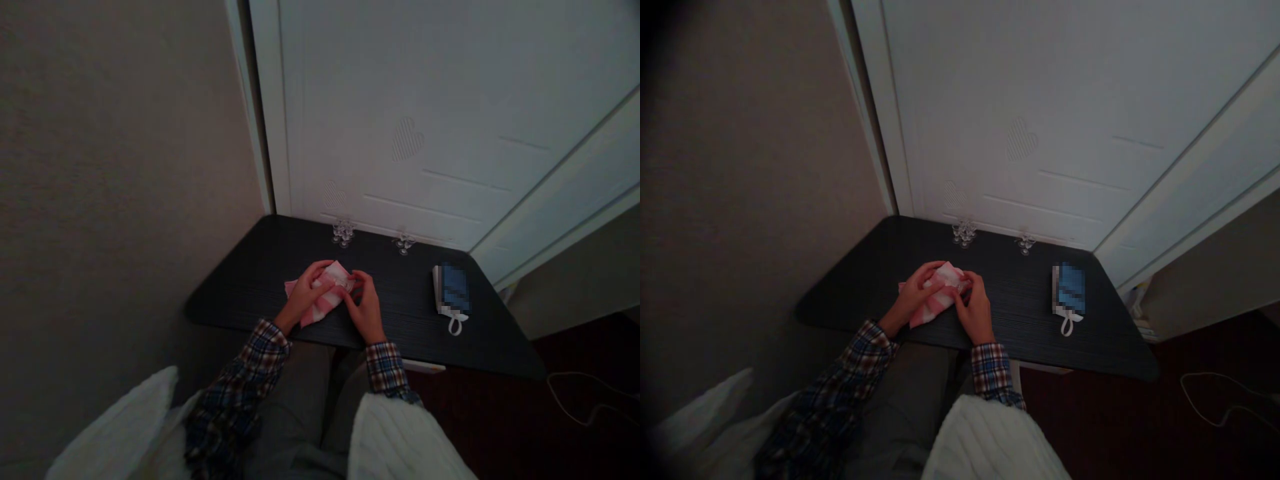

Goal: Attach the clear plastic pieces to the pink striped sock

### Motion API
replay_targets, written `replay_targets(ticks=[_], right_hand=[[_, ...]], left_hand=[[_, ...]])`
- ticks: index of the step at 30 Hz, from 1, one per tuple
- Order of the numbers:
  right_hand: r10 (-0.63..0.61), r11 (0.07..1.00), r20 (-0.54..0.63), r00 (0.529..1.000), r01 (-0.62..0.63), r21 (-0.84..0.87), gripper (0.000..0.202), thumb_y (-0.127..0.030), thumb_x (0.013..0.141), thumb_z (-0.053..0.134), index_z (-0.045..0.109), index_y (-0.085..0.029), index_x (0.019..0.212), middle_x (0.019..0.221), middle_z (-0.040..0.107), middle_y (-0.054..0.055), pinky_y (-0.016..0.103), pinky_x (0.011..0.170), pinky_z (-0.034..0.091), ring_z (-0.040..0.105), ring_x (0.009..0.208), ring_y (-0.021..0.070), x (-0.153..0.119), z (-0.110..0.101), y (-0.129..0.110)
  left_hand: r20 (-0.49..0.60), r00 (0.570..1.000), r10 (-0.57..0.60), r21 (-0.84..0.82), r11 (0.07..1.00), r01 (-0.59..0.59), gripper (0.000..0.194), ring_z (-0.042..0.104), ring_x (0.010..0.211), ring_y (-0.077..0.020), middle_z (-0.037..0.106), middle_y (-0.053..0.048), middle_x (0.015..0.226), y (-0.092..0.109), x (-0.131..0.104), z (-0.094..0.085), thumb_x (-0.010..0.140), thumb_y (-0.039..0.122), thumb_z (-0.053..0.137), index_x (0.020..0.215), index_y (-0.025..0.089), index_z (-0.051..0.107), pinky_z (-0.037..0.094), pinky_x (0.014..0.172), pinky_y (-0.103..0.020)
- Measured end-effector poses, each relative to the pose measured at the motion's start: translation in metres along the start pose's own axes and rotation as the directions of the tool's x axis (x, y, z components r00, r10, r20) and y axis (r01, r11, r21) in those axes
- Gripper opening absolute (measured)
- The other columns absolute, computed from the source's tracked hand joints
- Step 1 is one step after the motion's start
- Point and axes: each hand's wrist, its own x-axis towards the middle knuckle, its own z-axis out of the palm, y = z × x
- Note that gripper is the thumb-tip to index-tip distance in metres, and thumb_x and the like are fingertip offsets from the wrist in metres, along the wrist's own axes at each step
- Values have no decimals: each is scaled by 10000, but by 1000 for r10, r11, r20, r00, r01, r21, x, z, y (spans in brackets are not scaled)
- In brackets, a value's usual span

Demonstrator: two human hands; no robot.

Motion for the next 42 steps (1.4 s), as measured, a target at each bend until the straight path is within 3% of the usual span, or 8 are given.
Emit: replay_targets(ticks=[10,28,42], right_hand=[[6,1000,43,999,-7,5,273,-319,903,551,556,-155,1120,1034,616,57,340,725,537,622,847,160,-1,-3,0],[24,999,107,994,-20,-42,283,-346,899,555,562,-148,1101,987,626,48,318,687,537,624,798,147,-1,-2,0],[29,994,91,995,-19,-110,281,-351,899,552,564,-147,1092,978,624,46,322,692,531,619,784,144,-2,-1,5]], left_hand=[[23,1000,-7,-11,1000,8,421,587,1048,-246,583,-98,1183,-2,1,1,867,268,588,1263,168,483,486,891,-482],[-13,1000,14,65,998,-13,439,564,1097,-257,559,-104,1239,2,0,2,860,272,598,1272,173,480,460,928,-499],[-46,997,-67,134,988,73,277,599,997,-220,612,-82,1110,-4,4,1,870,284,582,1105,138,581,495,864,-448]])
